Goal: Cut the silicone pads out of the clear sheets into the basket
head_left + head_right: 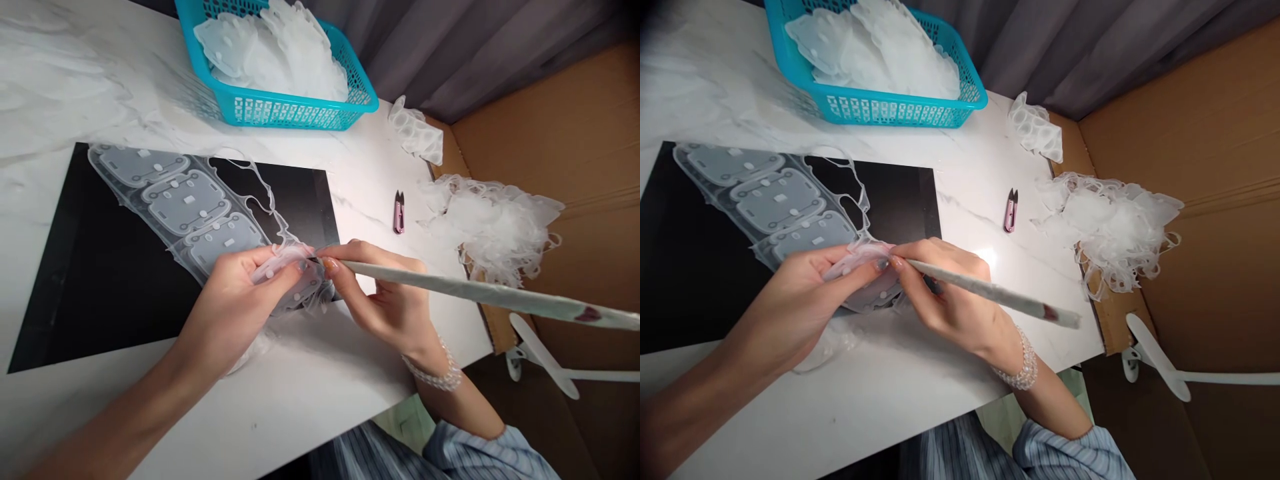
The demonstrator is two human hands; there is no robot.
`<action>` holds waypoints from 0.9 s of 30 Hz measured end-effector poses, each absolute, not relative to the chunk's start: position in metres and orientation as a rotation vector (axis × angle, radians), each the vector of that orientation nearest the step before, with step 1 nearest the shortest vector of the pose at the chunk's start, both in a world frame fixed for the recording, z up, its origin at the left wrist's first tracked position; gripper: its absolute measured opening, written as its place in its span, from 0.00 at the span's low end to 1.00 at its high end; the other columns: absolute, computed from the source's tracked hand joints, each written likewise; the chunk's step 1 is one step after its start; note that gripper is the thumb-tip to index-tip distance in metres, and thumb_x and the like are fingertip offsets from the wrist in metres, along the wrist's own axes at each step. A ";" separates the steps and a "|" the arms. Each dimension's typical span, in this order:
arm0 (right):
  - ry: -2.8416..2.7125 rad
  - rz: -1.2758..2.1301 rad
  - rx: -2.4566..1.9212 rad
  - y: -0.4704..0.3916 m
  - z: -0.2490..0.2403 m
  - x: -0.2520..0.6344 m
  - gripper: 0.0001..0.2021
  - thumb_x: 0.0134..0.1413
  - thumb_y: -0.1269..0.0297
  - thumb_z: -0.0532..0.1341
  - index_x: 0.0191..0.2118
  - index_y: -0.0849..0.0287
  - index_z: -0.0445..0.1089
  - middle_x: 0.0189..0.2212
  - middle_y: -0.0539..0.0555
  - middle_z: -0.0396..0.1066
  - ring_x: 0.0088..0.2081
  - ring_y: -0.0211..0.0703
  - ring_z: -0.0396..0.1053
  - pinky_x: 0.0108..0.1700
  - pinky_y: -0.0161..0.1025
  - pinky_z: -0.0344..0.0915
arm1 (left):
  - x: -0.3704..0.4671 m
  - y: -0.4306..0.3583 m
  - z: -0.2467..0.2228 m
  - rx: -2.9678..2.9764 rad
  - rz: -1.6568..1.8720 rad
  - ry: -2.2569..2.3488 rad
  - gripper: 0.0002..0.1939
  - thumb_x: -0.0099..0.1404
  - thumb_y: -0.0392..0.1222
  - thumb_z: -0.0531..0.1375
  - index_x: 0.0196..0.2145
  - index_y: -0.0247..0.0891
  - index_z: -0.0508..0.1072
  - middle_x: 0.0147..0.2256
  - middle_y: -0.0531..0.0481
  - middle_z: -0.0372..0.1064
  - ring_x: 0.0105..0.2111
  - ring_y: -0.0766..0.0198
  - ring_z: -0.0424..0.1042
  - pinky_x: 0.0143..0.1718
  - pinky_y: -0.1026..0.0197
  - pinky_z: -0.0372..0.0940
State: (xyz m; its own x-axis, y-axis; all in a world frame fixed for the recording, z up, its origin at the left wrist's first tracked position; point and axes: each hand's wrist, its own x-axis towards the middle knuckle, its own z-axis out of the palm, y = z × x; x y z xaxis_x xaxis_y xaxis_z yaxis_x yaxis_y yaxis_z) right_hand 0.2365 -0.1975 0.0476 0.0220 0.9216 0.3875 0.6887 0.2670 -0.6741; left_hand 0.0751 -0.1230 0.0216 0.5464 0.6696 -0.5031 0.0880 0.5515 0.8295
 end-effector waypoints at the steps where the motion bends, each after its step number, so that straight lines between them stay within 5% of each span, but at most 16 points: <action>1: -1.740 0.362 -1.495 -0.198 0.048 0.236 0.05 0.63 0.72 0.61 0.42 0.58 0.73 0.32 0.52 0.76 0.28 0.38 0.71 0.30 0.37 0.69 | 0.075 -0.123 0.022 0.955 0.413 0.946 0.14 0.61 0.51 0.67 0.44 0.47 0.81 0.38 0.52 0.79 0.41 0.60 0.76 0.38 0.65 0.70; 9: -1.890 0.224 -1.608 -0.201 0.042 0.231 0.06 0.64 0.70 0.60 0.41 0.52 0.73 0.24 0.51 0.68 0.24 0.39 0.65 0.29 0.38 0.64 | 0.074 -0.126 0.022 1.110 0.433 0.984 0.08 0.62 0.45 0.65 0.39 0.48 0.83 0.29 0.55 0.75 0.41 0.59 0.75 0.35 0.66 0.68; 17: -1.298 0.521 -1.458 -0.203 0.054 0.243 0.08 0.70 0.64 0.55 0.44 0.53 0.72 0.29 0.49 0.74 0.26 0.38 0.73 0.28 0.37 0.66 | 0.074 -0.123 0.023 1.014 0.400 0.999 0.15 0.58 0.54 0.68 0.40 0.46 0.81 0.38 0.52 0.81 0.42 0.58 0.77 0.39 0.64 0.69; 20: -1.279 0.563 -1.567 -0.198 0.055 0.244 0.11 0.71 0.60 0.53 0.40 0.56 0.71 0.32 0.51 0.75 0.32 0.40 0.75 0.34 0.37 0.68 | 0.073 -0.123 0.024 1.038 0.365 0.967 0.15 0.59 0.55 0.66 0.38 0.43 0.80 0.38 0.51 0.80 0.38 0.60 0.76 0.35 0.65 0.68; 27: -1.594 0.814 -1.760 -0.193 0.052 0.240 0.08 0.66 0.59 0.61 0.39 0.57 0.74 0.28 0.48 0.73 0.28 0.35 0.67 0.32 0.34 0.63 | 0.070 -0.122 0.026 1.194 0.330 1.022 0.12 0.60 0.52 0.66 0.36 0.42 0.78 0.30 0.55 0.74 0.32 0.64 0.70 0.29 0.67 0.63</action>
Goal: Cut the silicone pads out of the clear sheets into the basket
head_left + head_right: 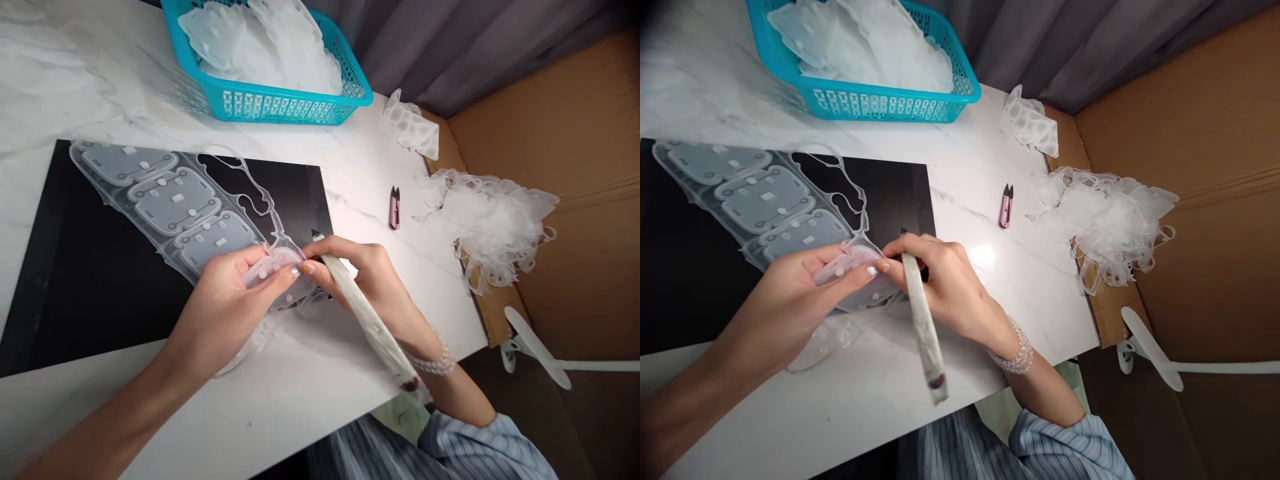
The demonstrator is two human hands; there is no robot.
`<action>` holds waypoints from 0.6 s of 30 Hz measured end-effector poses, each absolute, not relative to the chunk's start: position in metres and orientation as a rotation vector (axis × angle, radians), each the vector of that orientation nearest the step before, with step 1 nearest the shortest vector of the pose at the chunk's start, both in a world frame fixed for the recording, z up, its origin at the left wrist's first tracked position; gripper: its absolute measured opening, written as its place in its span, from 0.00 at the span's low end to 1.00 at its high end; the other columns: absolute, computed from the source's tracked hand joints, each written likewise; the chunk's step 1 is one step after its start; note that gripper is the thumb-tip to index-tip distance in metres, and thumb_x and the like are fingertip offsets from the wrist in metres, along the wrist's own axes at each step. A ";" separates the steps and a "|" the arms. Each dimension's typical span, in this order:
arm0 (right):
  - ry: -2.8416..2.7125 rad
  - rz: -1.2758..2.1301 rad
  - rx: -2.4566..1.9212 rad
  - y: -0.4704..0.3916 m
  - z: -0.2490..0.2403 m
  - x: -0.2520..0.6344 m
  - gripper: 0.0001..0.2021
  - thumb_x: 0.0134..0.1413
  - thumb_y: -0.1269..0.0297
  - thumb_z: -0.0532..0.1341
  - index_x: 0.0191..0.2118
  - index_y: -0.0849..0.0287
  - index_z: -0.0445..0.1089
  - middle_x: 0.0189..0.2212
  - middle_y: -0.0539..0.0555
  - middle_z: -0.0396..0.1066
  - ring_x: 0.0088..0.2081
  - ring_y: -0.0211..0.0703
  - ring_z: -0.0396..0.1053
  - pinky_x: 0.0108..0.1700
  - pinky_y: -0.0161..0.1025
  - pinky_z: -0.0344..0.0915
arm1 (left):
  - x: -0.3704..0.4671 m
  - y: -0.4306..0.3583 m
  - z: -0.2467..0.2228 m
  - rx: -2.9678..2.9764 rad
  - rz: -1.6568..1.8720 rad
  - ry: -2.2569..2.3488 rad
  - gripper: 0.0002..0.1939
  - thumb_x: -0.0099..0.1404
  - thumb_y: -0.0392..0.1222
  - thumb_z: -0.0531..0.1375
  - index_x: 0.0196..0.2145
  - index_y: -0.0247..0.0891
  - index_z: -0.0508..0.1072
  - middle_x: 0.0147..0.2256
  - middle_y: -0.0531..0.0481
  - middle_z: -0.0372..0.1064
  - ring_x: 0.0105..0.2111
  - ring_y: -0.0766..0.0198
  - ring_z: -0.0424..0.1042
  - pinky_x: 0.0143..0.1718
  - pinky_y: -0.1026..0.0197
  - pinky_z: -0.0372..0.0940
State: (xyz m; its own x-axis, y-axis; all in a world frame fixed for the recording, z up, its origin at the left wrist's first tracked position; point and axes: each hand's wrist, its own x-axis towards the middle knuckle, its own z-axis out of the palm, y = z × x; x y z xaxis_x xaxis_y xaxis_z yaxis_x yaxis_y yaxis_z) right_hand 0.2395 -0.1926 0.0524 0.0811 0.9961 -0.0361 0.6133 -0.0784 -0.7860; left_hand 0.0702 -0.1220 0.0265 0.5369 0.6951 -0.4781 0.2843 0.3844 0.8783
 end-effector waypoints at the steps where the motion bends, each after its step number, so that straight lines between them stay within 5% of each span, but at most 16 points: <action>1: -1.605 0.822 -1.752 -0.193 0.051 0.240 0.08 0.66 0.60 0.61 0.38 0.56 0.73 0.29 0.49 0.73 0.29 0.36 0.68 0.33 0.35 0.64 | 0.071 -0.122 0.027 1.196 0.325 1.027 0.11 0.59 0.51 0.66 0.35 0.42 0.77 0.30 0.54 0.74 0.32 0.63 0.71 0.29 0.67 0.63; 18: -1.584 0.657 -1.729 -0.194 0.047 0.234 0.06 0.63 0.68 0.59 0.33 0.59 0.68 0.25 0.48 0.68 0.28 0.35 0.65 0.31 0.33 0.59 | 0.070 -0.125 0.027 1.162 0.390 0.964 0.11 0.58 0.51 0.68 0.33 0.41 0.79 0.32 0.52 0.73 0.34 0.63 0.70 0.33 0.65 0.64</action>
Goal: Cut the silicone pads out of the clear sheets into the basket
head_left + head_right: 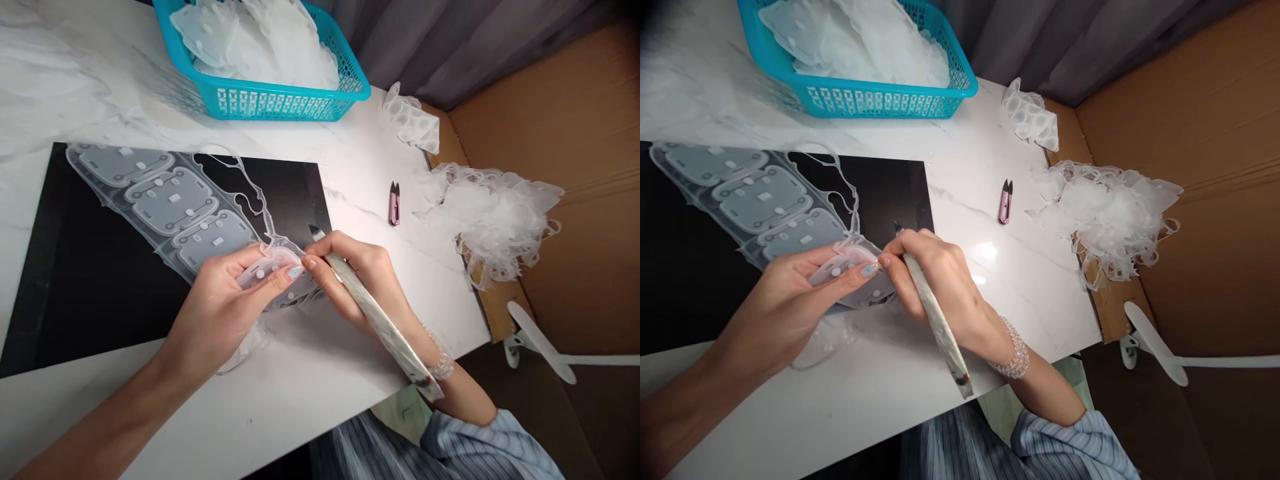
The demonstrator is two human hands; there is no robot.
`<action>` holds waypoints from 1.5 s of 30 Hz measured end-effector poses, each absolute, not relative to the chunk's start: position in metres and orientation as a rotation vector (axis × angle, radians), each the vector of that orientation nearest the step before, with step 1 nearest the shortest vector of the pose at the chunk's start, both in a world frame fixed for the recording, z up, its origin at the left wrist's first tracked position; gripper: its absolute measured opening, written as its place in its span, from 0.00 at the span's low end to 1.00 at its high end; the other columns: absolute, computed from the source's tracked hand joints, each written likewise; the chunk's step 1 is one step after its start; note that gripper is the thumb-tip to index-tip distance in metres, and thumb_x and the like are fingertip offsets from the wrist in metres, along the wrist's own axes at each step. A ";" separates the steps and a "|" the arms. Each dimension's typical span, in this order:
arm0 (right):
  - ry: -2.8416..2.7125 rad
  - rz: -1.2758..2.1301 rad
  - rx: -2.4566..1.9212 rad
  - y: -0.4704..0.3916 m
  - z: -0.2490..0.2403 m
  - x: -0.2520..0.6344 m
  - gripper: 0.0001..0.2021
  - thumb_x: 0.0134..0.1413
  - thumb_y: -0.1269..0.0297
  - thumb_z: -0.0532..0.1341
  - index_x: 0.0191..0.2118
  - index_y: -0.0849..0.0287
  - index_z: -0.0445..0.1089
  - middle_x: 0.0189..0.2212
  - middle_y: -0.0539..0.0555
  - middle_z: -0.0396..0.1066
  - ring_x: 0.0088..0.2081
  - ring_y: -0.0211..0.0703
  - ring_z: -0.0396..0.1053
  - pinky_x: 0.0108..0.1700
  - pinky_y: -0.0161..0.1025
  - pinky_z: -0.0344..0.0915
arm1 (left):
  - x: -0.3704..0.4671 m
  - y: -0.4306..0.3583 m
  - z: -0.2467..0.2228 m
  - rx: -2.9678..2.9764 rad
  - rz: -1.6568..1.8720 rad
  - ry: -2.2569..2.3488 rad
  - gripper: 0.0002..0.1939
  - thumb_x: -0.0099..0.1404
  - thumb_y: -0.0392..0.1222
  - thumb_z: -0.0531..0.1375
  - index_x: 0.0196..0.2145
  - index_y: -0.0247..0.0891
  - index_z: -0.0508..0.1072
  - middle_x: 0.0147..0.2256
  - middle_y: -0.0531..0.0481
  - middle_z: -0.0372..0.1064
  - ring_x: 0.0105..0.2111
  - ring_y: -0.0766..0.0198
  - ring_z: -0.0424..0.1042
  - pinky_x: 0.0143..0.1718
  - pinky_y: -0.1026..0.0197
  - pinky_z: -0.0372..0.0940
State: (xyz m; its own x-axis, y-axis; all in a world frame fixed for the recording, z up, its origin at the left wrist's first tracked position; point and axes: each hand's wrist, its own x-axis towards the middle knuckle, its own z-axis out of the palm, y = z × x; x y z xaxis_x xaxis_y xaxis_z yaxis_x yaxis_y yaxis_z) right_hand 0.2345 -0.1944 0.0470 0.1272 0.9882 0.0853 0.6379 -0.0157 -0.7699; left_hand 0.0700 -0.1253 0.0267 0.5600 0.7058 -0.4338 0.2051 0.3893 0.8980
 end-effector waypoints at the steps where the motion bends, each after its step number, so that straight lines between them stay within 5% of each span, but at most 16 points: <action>1: -1.576 0.647 -1.740 -0.194 0.046 0.235 0.06 0.63 0.69 0.59 0.33 0.59 0.69 0.25 0.48 0.68 0.28 0.35 0.64 0.31 0.33 0.59 | 0.069 -0.125 0.027 1.213 0.394 0.940 0.11 0.59 0.51 0.67 0.32 0.41 0.79 0.34 0.52 0.74 0.36 0.62 0.70 0.34 0.65 0.64; 9: -1.511 0.636 -1.788 -0.193 0.040 0.239 0.07 0.64 0.66 0.59 0.33 0.60 0.70 0.24 0.47 0.68 0.25 0.33 0.63 0.31 0.33 0.59 | 0.060 -0.116 0.025 1.267 0.254 0.681 0.07 0.63 0.48 0.64 0.29 0.45 0.79 0.35 0.51 0.69 0.38 0.61 0.68 0.38 0.62 0.63; 19: -1.454 0.446 -1.846 -0.191 0.035 0.237 0.08 0.64 0.65 0.59 0.33 0.60 0.69 0.23 0.47 0.67 0.24 0.33 0.61 0.30 0.33 0.59 | 0.052 -0.105 0.021 0.980 0.043 0.513 0.18 0.63 0.55 0.61 0.24 0.42 0.75 0.29 0.49 0.63 0.33 0.60 0.65 0.32 0.62 0.62; 28: -1.293 1.109 -1.603 -0.189 0.048 0.244 0.14 0.66 0.54 0.59 0.36 0.60 0.74 0.32 0.52 0.75 0.33 0.38 0.71 0.36 0.36 0.66 | 0.058 -0.106 0.031 0.953 -0.028 0.587 0.14 0.60 0.49 0.65 0.21 0.40 0.75 0.22 0.51 0.68 0.21 0.67 0.64 0.22 0.66 0.62; 33: -1.324 1.387 -1.501 -0.185 0.057 0.243 0.14 0.62 0.54 0.63 0.29 0.58 0.71 0.23 0.48 0.71 0.27 0.38 0.69 0.28 0.36 0.64 | 0.059 -0.109 0.033 0.990 -0.083 0.603 0.11 0.60 0.48 0.64 0.24 0.41 0.77 0.21 0.52 0.70 0.17 0.68 0.61 0.15 0.67 0.55; 39: -1.354 1.172 -1.505 -0.186 0.056 0.245 0.12 0.63 0.60 0.64 0.28 0.58 0.72 0.27 0.49 0.70 0.28 0.36 0.66 0.30 0.36 0.62 | 0.062 -0.114 0.034 0.924 0.060 0.660 0.11 0.59 0.43 0.65 0.20 0.41 0.74 0.21 0.54 0.66 0.23 0.69 0.63 0.23 0.67 0.60; 45: -1.522 0.916 -1.415 -0.190 0.048 0.244 0.07 0.63 0.67 0.63 0.32 0.58 0.75 0.30 0.52 0.73 0.33 0.39 0.69 0.35 0.38 0.66 | 0.060 -0.113 0.036 0.730 0.007 0.639 0.12 0.56 0.43 0.66 0.20 0.39 0.69 0.18 0.58 0.55 0.17 0.73 0.49 0.17 0.65 0.46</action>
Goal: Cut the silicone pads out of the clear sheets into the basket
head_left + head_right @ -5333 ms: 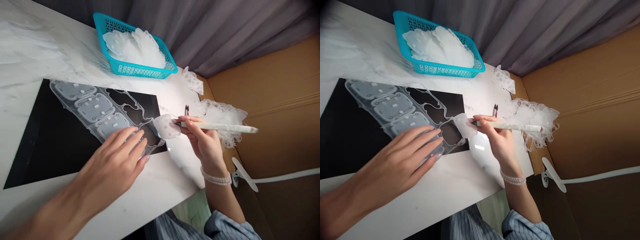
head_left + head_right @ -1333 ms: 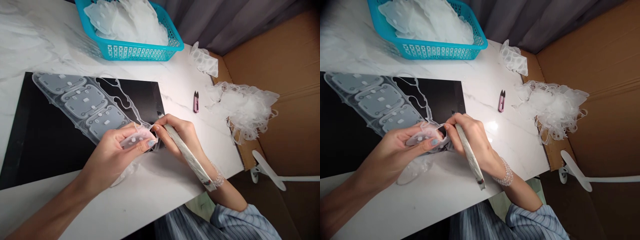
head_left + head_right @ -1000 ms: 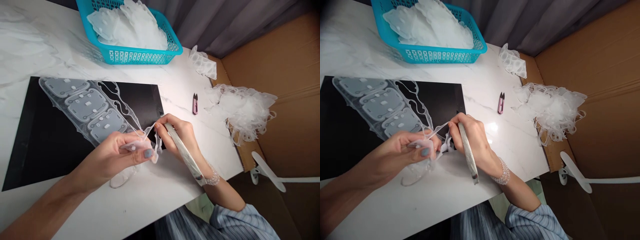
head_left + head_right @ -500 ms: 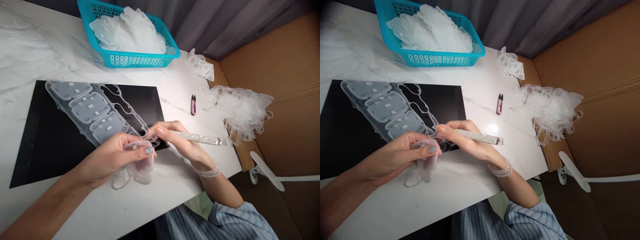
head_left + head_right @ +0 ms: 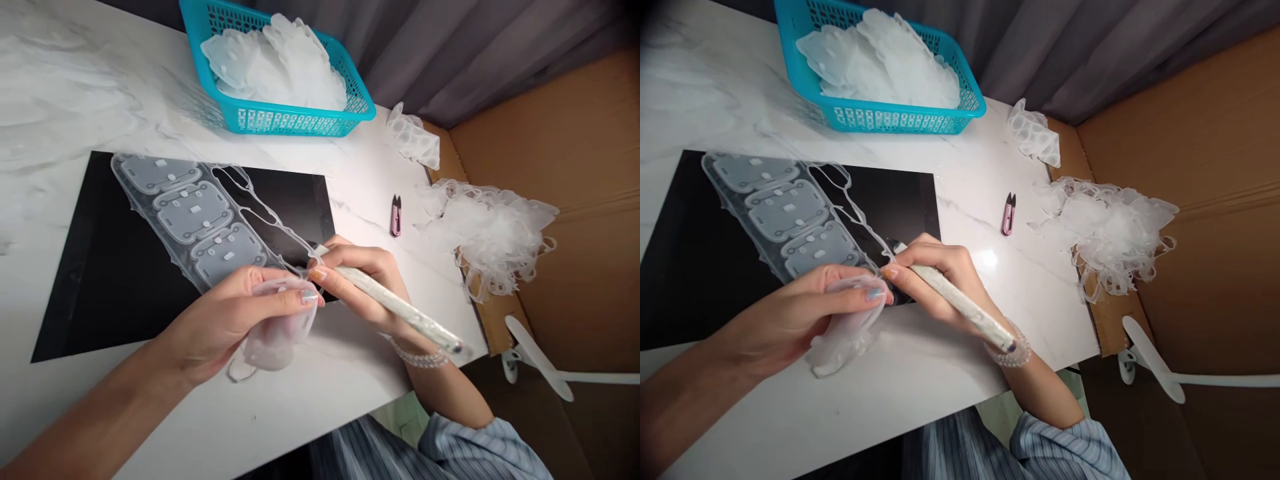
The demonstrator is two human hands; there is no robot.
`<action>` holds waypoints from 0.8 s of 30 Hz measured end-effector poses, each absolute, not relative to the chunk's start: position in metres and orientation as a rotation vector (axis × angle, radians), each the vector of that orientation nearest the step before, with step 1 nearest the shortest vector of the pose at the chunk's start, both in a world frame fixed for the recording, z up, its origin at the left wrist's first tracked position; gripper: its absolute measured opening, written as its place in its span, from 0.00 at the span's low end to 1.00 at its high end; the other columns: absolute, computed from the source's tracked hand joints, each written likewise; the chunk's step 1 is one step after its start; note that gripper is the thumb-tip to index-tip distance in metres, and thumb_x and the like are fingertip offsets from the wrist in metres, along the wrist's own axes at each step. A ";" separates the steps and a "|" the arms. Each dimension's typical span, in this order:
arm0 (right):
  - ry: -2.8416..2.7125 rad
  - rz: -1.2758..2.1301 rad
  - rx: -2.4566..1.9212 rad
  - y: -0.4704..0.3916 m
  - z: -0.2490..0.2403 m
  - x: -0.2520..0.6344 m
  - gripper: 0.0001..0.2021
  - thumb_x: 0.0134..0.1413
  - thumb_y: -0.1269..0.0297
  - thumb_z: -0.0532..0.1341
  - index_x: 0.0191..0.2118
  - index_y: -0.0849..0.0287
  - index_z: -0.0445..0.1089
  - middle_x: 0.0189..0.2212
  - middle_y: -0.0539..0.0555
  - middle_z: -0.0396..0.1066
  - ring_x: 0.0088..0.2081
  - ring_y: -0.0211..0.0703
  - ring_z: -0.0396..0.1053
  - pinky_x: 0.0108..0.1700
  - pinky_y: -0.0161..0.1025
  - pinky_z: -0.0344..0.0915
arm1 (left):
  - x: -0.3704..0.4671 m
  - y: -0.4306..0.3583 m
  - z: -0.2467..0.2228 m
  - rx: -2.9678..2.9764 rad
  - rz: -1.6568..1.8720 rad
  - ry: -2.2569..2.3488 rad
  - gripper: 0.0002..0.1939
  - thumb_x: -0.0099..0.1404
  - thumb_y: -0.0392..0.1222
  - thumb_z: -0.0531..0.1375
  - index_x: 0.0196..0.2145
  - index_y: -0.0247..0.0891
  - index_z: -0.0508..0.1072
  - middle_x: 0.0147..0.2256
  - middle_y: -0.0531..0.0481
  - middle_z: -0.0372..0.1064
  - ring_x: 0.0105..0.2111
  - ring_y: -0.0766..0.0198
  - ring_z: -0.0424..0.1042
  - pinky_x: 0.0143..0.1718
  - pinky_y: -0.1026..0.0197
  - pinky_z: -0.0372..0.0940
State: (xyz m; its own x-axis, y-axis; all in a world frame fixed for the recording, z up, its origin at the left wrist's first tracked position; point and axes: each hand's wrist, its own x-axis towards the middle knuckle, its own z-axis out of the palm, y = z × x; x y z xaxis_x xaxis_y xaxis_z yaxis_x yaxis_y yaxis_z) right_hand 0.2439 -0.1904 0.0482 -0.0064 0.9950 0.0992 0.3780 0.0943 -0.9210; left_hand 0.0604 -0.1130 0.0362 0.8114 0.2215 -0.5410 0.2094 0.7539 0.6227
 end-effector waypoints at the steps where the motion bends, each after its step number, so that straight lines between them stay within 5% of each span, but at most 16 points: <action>1: -1.565 0.846 -1.384 -0.191 0.047 0.242 0.06 0.62 0.68 0.64 0.33 0.59 0.75 0.30 0.52 0.74 0.33 0.40 0.69 0.36 0.38 0.67 | 0.059 -0.112 0.036 0.731 -0.027 0.620 0.13 0.55 0.43 0.67 0.19 0.39 0.68 0.17 0.58 0.54 0.17 0.73 0.48 0.17 0.65 0.44; 7: -1.695 0.479 -1.424 -0.188 0.039 0.233 0.04 0.62 0.71 0.63 0.34 0.58 0.74 0.29 0.51 0.74 0.33 0.40 0.68 0.37 0.38 0.67 | 0.061 -0.114 0.043 0.863 -0.188 0.553 0.06 0.55 0.43 0.68 0.24 0.39 0.80 0.19 0.53 0.68 0.19 0.71 0.60 0.20 0.67 0.51; 13: -1.410 0.451 -1.849 -0.186 0.039 0.246 0.09 0.63 0.60 0.64 0.33 0.58 0.76 0.29 0.51 0.74 0.31 0.39 0.71 0.39 0.38 0.67 | 0.068 -0.120 0.054 1.086 -0.125 0.655 0.02 0.57 0.38 0.68 0.28 0.40 0.82 0.23 0.53 0.76 0.26 0.68 0.72 0.30 0.69 0.66; 19: -1.347 0.265 -1.876 -0.198 0.058 0.251 0.09 0.64 0.58 0.62 0.40 0.56 0.78 0.37 0.53 0.78 0.39 0.43 0.75 0.45 0.40 0.69 | 0.060 -0.119 0.059 1.257 0.036 0.797 0.05 0.59 0.46 0.68 0.33 0.49 0.84 0.34 0.55 0.81 0.38 0.61 0.79 0.40 0.67 0.69; 24: -1.304 0.614 -1.715 -0.211 0.068 0.234 0.14 0.73 0.60 0.52 0.43 0.53 0.75 0.27 0.46 0.78 0.29 0.34 0.75 0.37 0.32 0.70 | 0.056 -0.121 0.052 1.300 0.157 0.812 0.13 0.58 0.57 0.66 0.36 0.50 0.85 0.36 0.51 0.82 0.43 0.53 0.80 0.42 0.62 0.73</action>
State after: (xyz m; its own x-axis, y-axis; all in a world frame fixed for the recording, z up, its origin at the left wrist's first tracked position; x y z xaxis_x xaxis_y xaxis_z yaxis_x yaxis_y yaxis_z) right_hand 0.2341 -0.2113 0.0683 0.3293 0.9370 0.1167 0.5074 -0.0714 -0.8587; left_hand 0.0559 -0.1212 0.0516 0.7206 0.5333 -0.4431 0.3292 0.2991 0.8956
